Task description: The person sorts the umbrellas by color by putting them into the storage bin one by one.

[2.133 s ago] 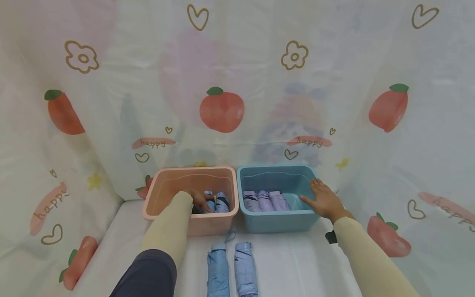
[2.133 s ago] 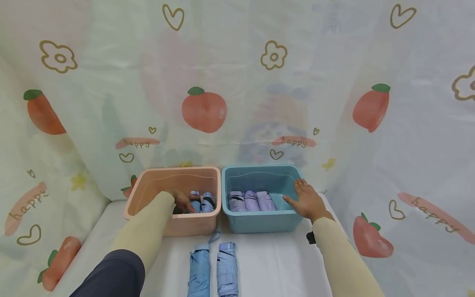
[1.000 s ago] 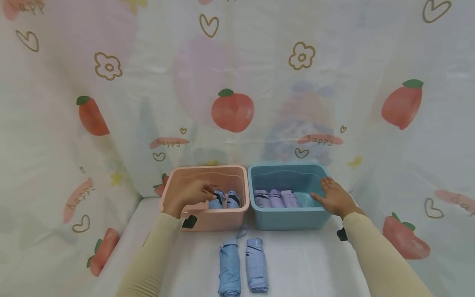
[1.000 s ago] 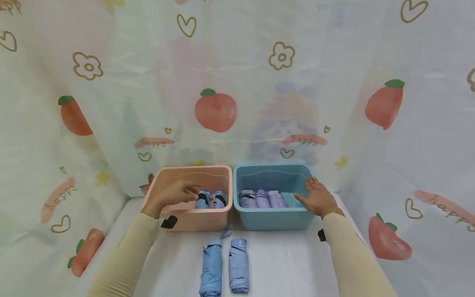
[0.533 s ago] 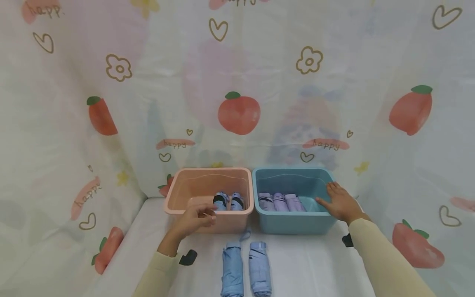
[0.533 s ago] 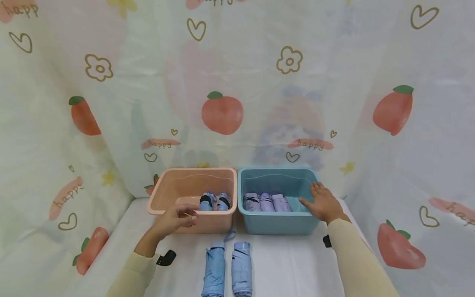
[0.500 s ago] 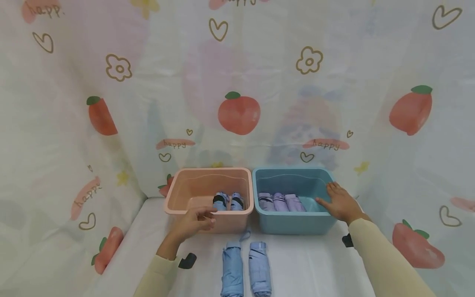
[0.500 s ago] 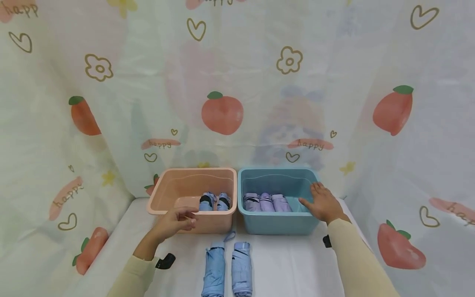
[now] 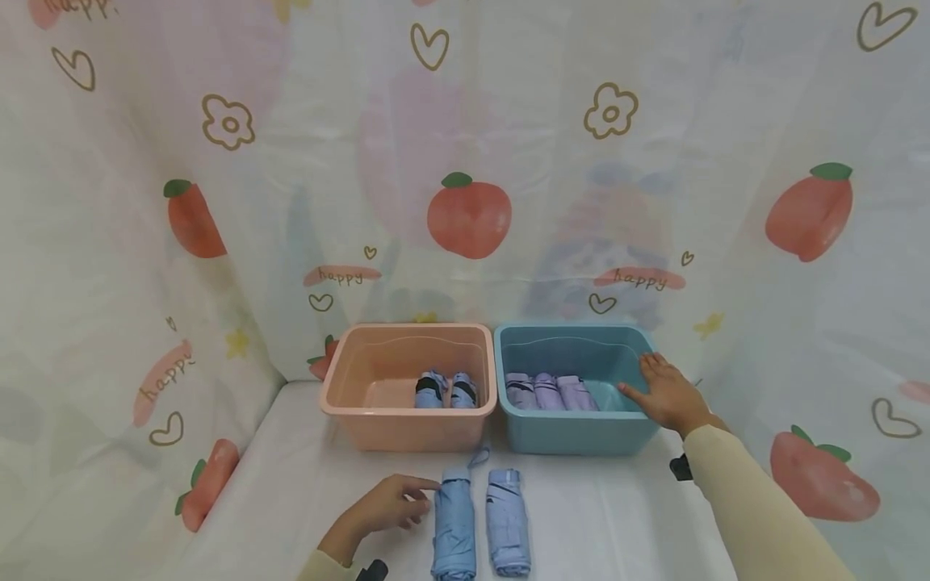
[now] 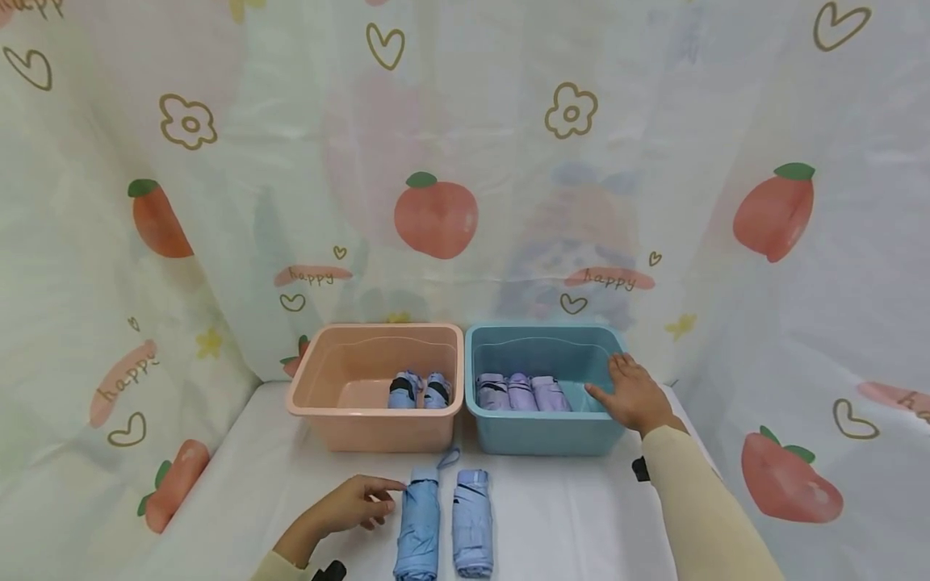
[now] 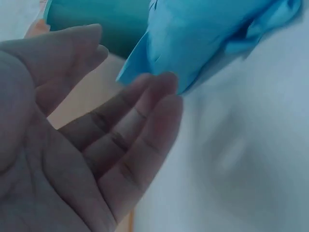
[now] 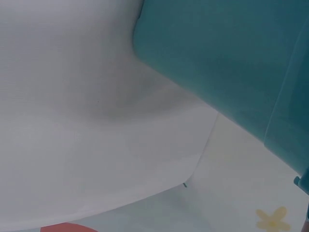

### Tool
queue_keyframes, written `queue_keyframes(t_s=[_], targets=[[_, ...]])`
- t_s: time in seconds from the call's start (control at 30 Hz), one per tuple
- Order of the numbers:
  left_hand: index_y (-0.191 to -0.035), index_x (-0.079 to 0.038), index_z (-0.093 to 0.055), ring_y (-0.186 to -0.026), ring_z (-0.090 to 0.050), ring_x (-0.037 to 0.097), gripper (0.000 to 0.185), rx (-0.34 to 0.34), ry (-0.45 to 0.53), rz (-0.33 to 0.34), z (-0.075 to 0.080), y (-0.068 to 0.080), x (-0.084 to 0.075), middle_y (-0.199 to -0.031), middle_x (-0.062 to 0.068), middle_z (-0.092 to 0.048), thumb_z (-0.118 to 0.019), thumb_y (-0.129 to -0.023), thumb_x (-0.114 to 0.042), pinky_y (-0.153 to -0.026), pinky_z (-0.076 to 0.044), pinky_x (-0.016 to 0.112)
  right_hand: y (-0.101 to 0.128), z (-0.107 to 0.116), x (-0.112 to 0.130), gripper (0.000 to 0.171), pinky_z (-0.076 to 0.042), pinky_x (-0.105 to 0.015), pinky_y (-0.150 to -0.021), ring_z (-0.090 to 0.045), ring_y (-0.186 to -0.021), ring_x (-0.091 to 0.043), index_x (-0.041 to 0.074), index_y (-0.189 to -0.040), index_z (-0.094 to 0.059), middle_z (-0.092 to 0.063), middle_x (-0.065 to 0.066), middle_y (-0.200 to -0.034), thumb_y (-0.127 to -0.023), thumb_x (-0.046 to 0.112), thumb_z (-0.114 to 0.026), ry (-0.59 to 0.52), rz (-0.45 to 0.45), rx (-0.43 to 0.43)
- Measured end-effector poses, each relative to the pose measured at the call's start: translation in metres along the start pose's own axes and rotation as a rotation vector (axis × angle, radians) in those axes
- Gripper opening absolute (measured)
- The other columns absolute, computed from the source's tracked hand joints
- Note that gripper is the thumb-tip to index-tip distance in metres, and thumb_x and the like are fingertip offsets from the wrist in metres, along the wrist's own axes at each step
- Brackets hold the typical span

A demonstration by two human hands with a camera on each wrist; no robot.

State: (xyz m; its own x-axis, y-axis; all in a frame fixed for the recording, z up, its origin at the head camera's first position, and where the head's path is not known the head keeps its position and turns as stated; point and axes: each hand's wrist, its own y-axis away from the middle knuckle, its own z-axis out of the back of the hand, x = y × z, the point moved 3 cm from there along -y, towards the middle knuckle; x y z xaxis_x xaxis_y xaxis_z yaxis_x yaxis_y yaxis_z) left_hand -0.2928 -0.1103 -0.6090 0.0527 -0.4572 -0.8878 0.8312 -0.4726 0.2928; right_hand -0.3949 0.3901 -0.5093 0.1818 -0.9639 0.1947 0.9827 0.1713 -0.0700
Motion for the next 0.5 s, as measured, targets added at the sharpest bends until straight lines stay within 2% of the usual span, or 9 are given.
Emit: queue_keyframes(t_s=[0.13,0.33,0.47,0.5], targets=[[-0.126,-0.02,-0.068,-0.072,-0.065,0.024,0.035,0.046,-0.006,0.043,-0.015,-0.001,0.007,-0.093,0.004,-0.066,-0.069,-0.091,-0.019,-0.06,-0.056,0.04,0.0,0.001,0.002,0.093,-0.011,-0.061,-0.111,-0.011,-0.141,-0.05,-0.018,-0.144,-0.022,-0.02,-0.036,-0.15,-0.097,0.059,-0.044,-0.005,0.004,-0.004],[-0.128,-0.026,-0.066,-0.07,-0.065,0.024,0.039,0.111,-0.099,0.059,-0.027,-0.006,0.007,-0.089,0.003,-0.063,-0.07,-0.09,-0.026,-0.057,-0.055,0.039,0.0,0.004,0.004,0.095,-0.011,-0.061,-0.111,-0.012,-0.141,-0.05,-0.019,-0.144,-0.022,-0.02,-0.036,-0.15,-0.096,0.061,-0.042,0.0,0.001,-0.008],[-0.128,-0.033,-0.065,-0.076,-0.063,0.024,0.04,0.07,-0.132,0.078,-0.038,-0.011,0.008,-0.109,0.01,-0.063,-0.071,-0.089,-0.029,-0.059,-0.055,0.042,0.001,0.004,0.004,0.097,-0.012,-0.061,-0.111,-0.012,-0.141,-0.049,-0.019,-0.144,-0.023,-0.02,-0.036,-0.15,-0.096,0.063,-0.041,0.0,0.001,-0.018],[-0.127,-0.034,-0.065,-0.082,-0.063,0.025,0.04,0.052,-0.148,0.078,-0.041,-0.012,0.008,-0.115,0.013,-0.062,-0.071,-0.088,-0.031,-0.063,-0.055,0.045,0.001,0.003,0.004,0.097,-0.012,-0.061,-0.111,-0.013,-0.141,-0.05,-0.019,-0.144,-0.023,-0.02,-0.036,-0.15,-0.096,0.063,-0.041,0.0,0.003,-0.02]])
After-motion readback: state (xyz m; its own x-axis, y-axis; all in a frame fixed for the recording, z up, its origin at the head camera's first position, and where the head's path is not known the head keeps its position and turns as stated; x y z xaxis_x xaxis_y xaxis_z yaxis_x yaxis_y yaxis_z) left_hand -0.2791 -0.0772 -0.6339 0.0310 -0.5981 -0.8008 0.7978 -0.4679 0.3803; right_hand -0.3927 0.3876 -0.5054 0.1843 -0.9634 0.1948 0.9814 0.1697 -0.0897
